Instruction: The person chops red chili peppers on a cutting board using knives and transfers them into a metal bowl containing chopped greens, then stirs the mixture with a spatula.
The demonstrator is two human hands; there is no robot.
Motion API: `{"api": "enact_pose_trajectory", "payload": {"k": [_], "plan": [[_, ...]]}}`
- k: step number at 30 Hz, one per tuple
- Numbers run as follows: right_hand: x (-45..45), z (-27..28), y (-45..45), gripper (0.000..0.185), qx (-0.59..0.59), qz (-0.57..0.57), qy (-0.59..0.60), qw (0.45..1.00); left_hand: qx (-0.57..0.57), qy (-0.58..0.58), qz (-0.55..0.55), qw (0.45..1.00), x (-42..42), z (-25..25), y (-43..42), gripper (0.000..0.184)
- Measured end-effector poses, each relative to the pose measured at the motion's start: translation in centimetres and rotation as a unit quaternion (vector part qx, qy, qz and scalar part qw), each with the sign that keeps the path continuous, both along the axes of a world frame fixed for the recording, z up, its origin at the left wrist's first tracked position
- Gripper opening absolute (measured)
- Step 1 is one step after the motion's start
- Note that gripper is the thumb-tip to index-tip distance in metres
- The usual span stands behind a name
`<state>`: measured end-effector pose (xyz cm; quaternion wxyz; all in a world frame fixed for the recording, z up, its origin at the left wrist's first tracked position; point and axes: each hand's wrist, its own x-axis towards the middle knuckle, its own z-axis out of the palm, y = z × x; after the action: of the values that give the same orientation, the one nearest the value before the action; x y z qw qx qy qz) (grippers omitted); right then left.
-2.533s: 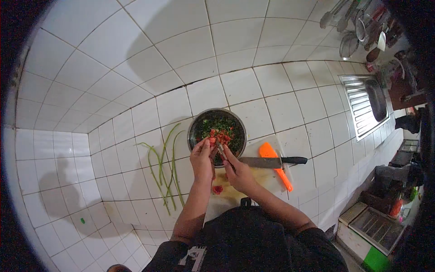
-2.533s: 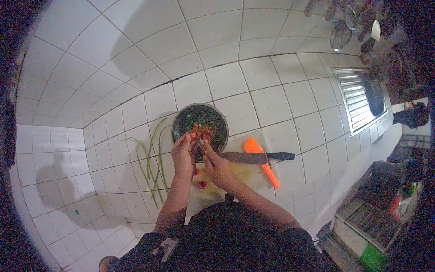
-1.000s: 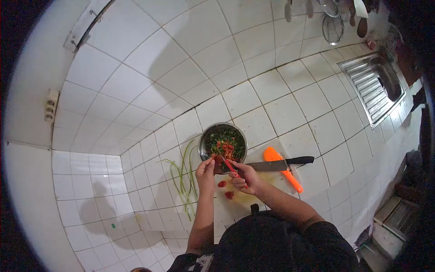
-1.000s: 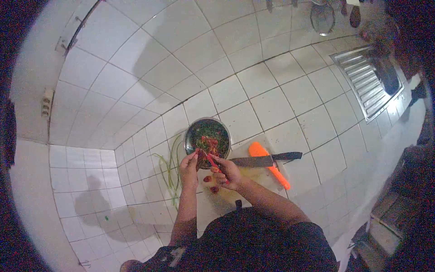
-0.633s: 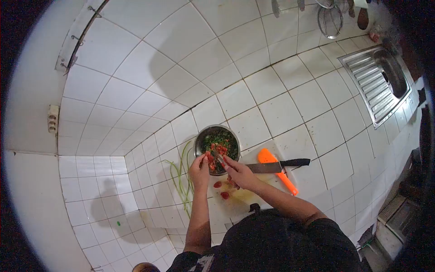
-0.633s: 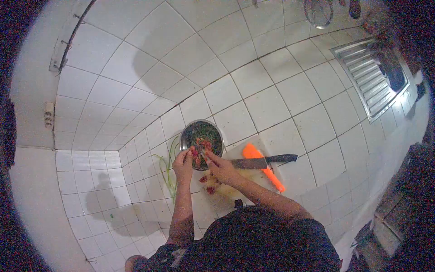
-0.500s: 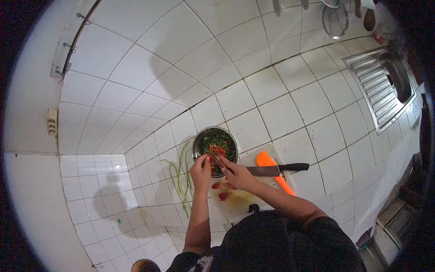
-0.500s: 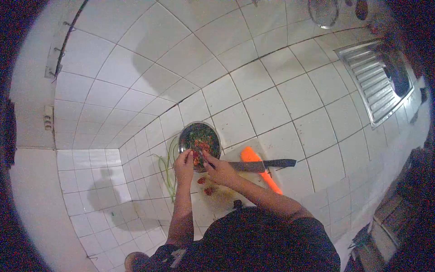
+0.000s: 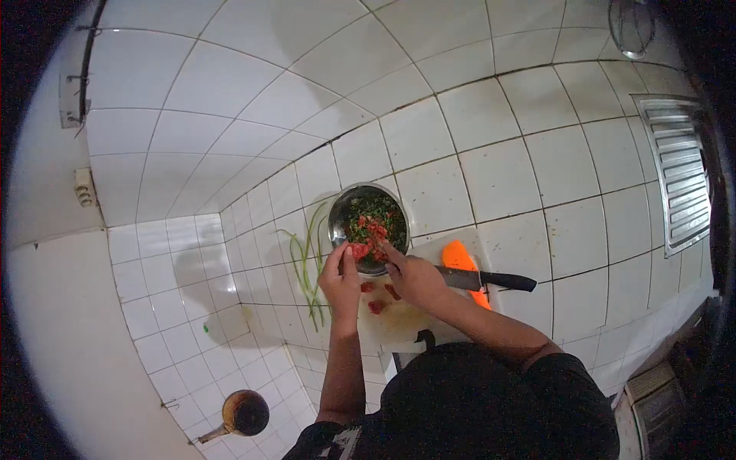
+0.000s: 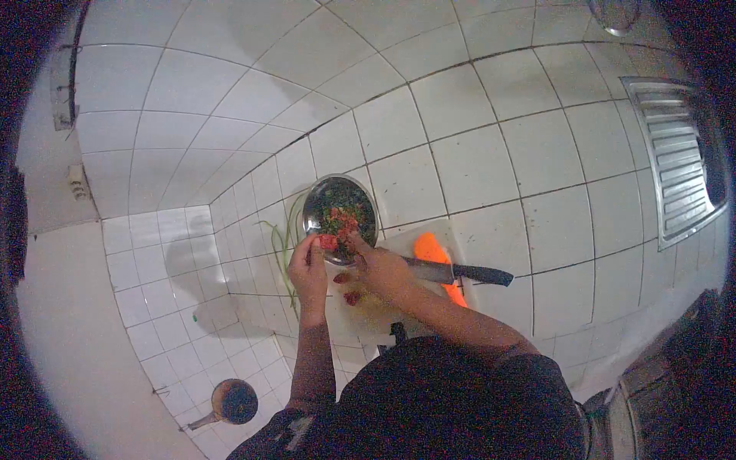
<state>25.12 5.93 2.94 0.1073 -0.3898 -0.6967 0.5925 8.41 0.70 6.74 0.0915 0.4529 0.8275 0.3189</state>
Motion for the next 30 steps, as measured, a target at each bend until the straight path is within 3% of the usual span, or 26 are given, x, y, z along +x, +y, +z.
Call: {"api": "enact_pose_trajectory", "payload": {"k": [3,5,9,12,14,24,30], "plan": [[0.3,1.0,0.0,0.060,0.020,-0.032,0.022,0.999,0.016,-0.040,0.027,0.999,-0.6,0.1,-0.7,0.026],[-0.1,1.1,-1.1,0.062,0.047,-0.049,0.053,0.996,0.046,-0.147,0.083,0.985,-0.7,-0.2,-0.8,0.027],[-0.6,4.0,-2.3,0.066,0.050,-0.033,0.062,0.996,0.030,-0.108,0.076,0.991,-2.3,-3.3,-0.9,0.026],[-2.4,2.2,-3.9,0.068,0.064,-0.032,0.045,0.996,0.080,-0.061,0.070,0.992,-2.1,-4.4,-0.3,0.021],[-2.5,1.8,-4.4,0.070,0.080,-0.034,0.043,0.995,0.132,-0.171,0.121,0.969,-2.0,-5.0,0.0,0.018],[-1.3,1.3,-4.6,0.079,0.125,0.006,-0.058,0.990,0.135,-0.196,0.188,0.953,1.1,-3.4,0.3,0.014],[-0.5,2.2,-3.4,0.083,0.101,0.043,-0.075,0.991,0.170,-0.292,0.192,0.921,0.8,-3.4,0.1,0.013]]}}
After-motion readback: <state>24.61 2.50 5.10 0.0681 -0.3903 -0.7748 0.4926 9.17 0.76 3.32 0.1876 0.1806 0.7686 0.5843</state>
